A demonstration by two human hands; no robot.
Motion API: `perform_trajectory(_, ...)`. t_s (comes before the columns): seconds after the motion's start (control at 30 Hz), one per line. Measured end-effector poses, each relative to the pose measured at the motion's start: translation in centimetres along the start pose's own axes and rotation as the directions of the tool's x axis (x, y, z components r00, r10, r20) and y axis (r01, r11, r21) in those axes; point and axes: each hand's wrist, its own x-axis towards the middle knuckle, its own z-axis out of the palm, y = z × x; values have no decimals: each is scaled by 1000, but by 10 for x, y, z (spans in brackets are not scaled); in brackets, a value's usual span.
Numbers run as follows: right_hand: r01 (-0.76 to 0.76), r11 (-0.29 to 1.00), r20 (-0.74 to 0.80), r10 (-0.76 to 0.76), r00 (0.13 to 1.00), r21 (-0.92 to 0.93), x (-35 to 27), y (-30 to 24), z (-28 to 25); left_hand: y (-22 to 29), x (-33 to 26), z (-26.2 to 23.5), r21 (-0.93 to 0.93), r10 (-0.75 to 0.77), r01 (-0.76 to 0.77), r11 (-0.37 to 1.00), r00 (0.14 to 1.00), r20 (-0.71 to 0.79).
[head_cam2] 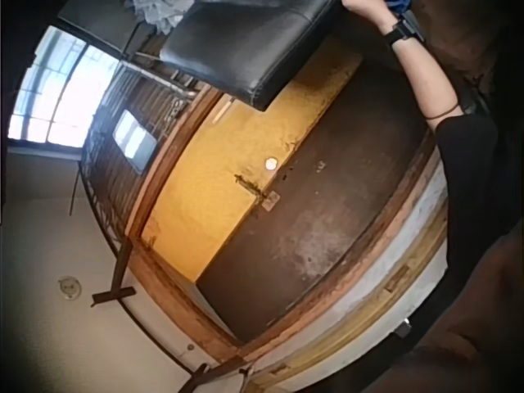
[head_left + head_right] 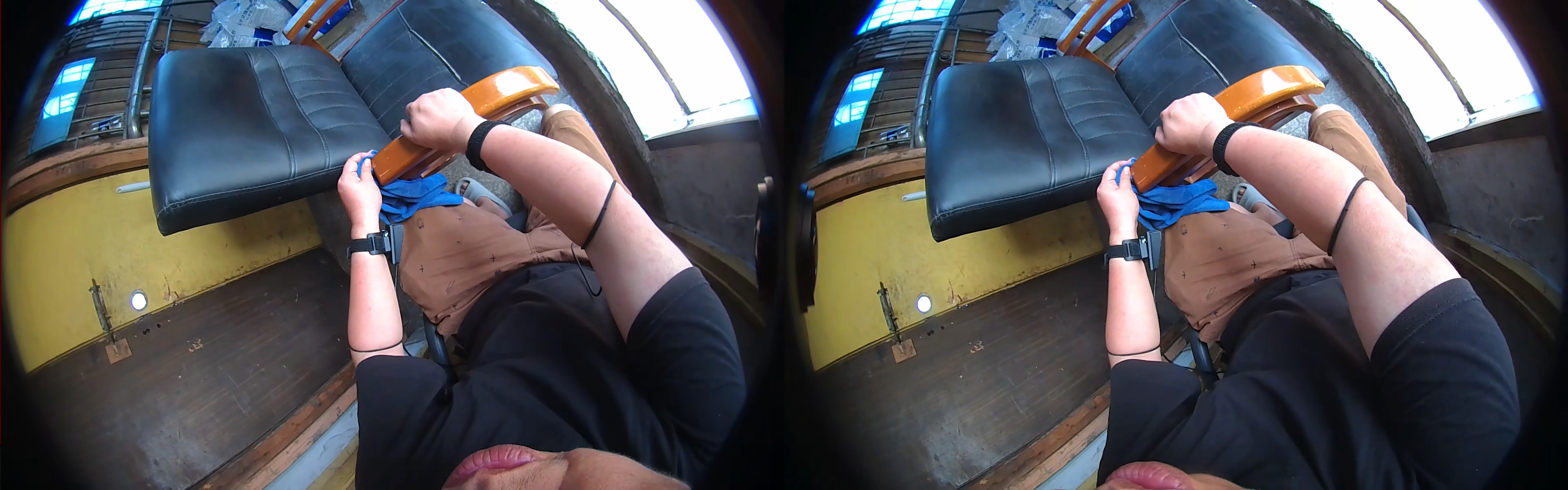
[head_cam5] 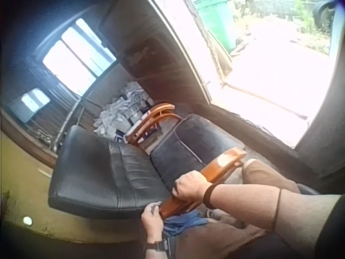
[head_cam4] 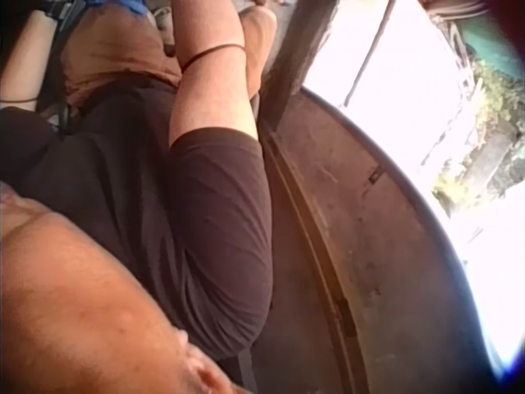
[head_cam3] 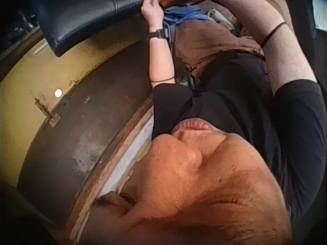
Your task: Wiping down a black leather office chair using a blue cloth.
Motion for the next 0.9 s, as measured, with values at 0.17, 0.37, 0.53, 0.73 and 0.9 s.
perform_trajectory(0.17,39,997,42,-37,998,-64,2,-1,-1,-4,-1,1,-23,39,-40,999,999,-25)
perform_trajectory(0.37,202,961,196,-165,967,-190,12,3,-2,-1,-1,0,-42,45,-46,998,999,-23)
perform_trajectory(0.53,214,958,256,-161,953,-193,14,0,-8,-5,-2,1,-123,45,-49,991,998,-35)
perform_trajectory(0.73,275,953,161,-254,954,-124,11,9,2,-5,-3,1,-93,5,-6,996,1000,-7)
perform_trajectory(0.9,209,976,136,-199,970,-65,13,6,1,-8,-5,3,-192,38,-41,981,999,-20)
